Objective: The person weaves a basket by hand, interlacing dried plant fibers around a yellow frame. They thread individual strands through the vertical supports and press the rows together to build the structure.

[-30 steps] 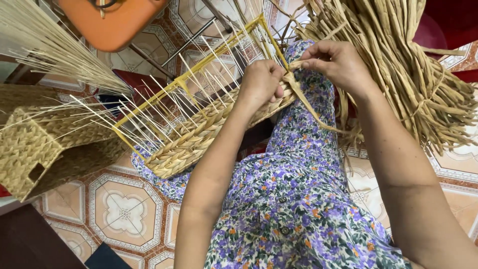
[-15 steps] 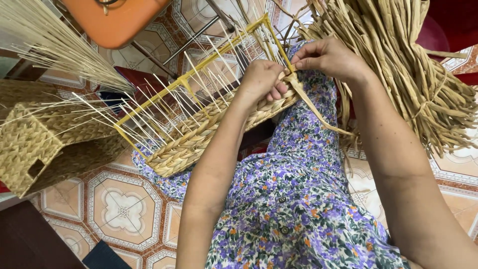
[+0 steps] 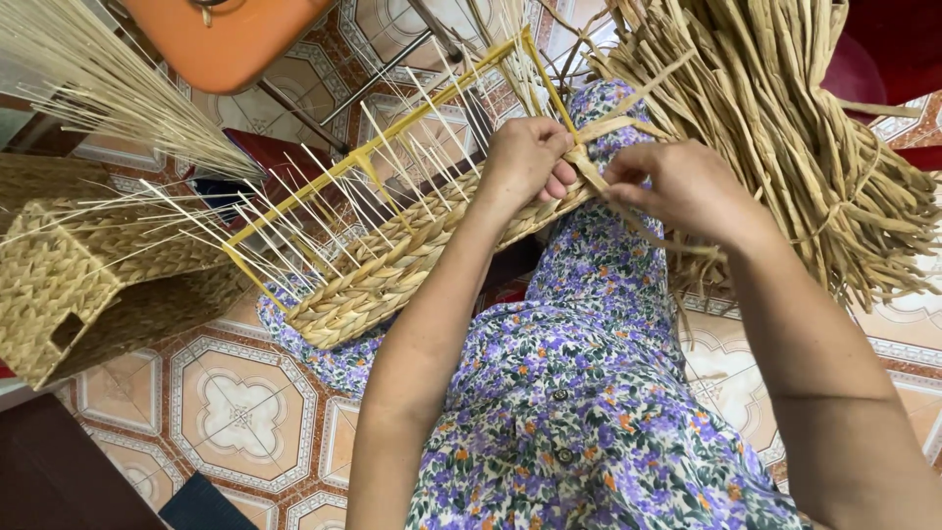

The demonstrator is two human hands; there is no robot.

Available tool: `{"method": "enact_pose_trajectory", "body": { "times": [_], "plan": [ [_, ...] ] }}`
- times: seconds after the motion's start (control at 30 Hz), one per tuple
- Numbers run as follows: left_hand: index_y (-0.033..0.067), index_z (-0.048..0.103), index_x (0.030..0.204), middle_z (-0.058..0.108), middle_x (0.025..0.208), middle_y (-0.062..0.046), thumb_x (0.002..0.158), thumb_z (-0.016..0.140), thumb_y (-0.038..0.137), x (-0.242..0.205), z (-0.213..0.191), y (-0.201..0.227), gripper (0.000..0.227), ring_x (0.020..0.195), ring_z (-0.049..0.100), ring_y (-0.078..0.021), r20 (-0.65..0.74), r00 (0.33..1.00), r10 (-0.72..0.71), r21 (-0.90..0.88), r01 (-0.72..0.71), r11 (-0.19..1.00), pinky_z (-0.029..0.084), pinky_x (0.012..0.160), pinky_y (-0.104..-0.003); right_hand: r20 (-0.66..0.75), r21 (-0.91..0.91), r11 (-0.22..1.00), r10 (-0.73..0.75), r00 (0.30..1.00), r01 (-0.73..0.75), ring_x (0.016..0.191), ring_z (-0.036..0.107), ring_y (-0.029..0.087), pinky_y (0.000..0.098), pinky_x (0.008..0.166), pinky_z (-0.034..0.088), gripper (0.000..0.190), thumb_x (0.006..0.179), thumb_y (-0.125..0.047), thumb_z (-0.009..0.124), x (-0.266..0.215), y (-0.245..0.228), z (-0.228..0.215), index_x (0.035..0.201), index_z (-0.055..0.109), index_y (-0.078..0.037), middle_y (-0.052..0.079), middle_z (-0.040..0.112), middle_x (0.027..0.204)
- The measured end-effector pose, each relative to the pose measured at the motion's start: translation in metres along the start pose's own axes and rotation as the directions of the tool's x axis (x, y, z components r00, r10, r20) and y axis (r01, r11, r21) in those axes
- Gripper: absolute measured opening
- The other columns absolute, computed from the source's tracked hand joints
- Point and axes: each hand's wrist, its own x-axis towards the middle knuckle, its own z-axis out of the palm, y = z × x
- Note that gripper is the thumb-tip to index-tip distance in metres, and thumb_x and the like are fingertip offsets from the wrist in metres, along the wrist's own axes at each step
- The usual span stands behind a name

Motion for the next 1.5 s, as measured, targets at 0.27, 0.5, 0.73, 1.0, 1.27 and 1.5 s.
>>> {"method": "enact_pose_trajectory", "body": {
  "times": [0.27,0.5,0.73,1.0,1.27,1.5],
  "plan": [
    [0.0048,0.078,0.094,0.072,0.061,-0.005,0.098,0.056,0.013,-0.016,0.0,0.024,0.024,0.042,0.064,-0.0073,-0.042,0.997,-0.058,0.107,0.063,0.992,0.049,0.034,-0.021,-0.251,-0.491,0.815,-0.471,0.846,0.308,0.075,0.065,0.018,0.0449,0.085,0.051,0.014,0.096,-0.026,0.078,0.051,0.033,-0.013,0.094,0.074,-0.013,0.002,0.071,0.081],
    [0.0112,0.077,0.081,0.073,0.065,-0.012,0.09,0.07,0.039,-0.02,0.013,0.018,0.03,0.058,0.071,-0.027,-0.206,0.942,0.266,0.515,-0.127,0.848,0.057,0.055,-0.042,-0.272,-0.319,0.86,-0.486,0.83,0.399,0.088,0.065,0.025,0.0436,0.088,0.045,0.011,0.088,-0.02,0.08,0.107,0.058,0.043,0.096,0.076,-0.015,0.004,0.07,0.091],
    [0.0143,0.078,0.084,0.074,0.073,-0.013,0.088,0.068,0.036,-0.014,0.005,0.013,0.024,0.063,0.072,-0.0301,-0.352,0.875,0.332,0.539,-0.101,0.837,0.058,0.06,-0.045,-0.676,-0.011,0.918,-0.298,0.674,0.396,0.097,0.068,0.027,0.0394,0.086,0.054,0.011,0.102,-0.01,0.072,0.035,0.022,0.062,0.111,0.072,-0.004,0.013,0.071,0.105],
    [0.0079,0.072,0.083,0.06,0.061,0.004,0.098,0.071,0.015,-0.147,-0.08,0.053,0.017,0.051,0.052,-0.0031,-0.434,0.79,0.433,0.239,-0.362,0.901,0.038,0.044,-0.022,-0.401,0.563,0.792,0.014,0.916,0.234,0.101,0.064,0.023,0.0391,0.088,0.051,0.046,0.102,-0.022,0.065,0.023,0.041,0.078,0.145,0.055,-0.01,0.016,0.068,0.118],
    [0.0029,0.065,0.079,0.056,0.062,0.006,0.098,0.071,0.009,-0.291,-0.117,0.004,0.021,0.049,0.042,0.0008,-0.472,0.693,0.544,0.044,-0.598,0.8,0.03,0.045,-0.018,-0.214,0.972,0.06,-0.171,0.962,0.227,0.131,0.059,0.021,0.0429,0.109,0.051,0.085,0.093,-0.054,0.066,0.001,0.008,0.045,0.16,0.034,-0.012,0.005,0.057,0.146],
    [0.0009,0.07,0.099,0.063,0.075,0.006,0.102,0.07,0.009,-0.304,-0.095,-0.108,0.009,0.063,0.055,-0.0016,-0.564,0.711,0.42,0.002,-0.508,0.862,0.044,0.056,-0.016,-0.39,0.892,0.103,-0.317,0.865,0.44,0.135,0.053,0.023,0.0393,0.121,0.04,0.073,0.099,-0.036,0.067,-0.047,0.011,0.111,0.154,0.04,0.003,0.013,0.054,0.144]
  ]
}}
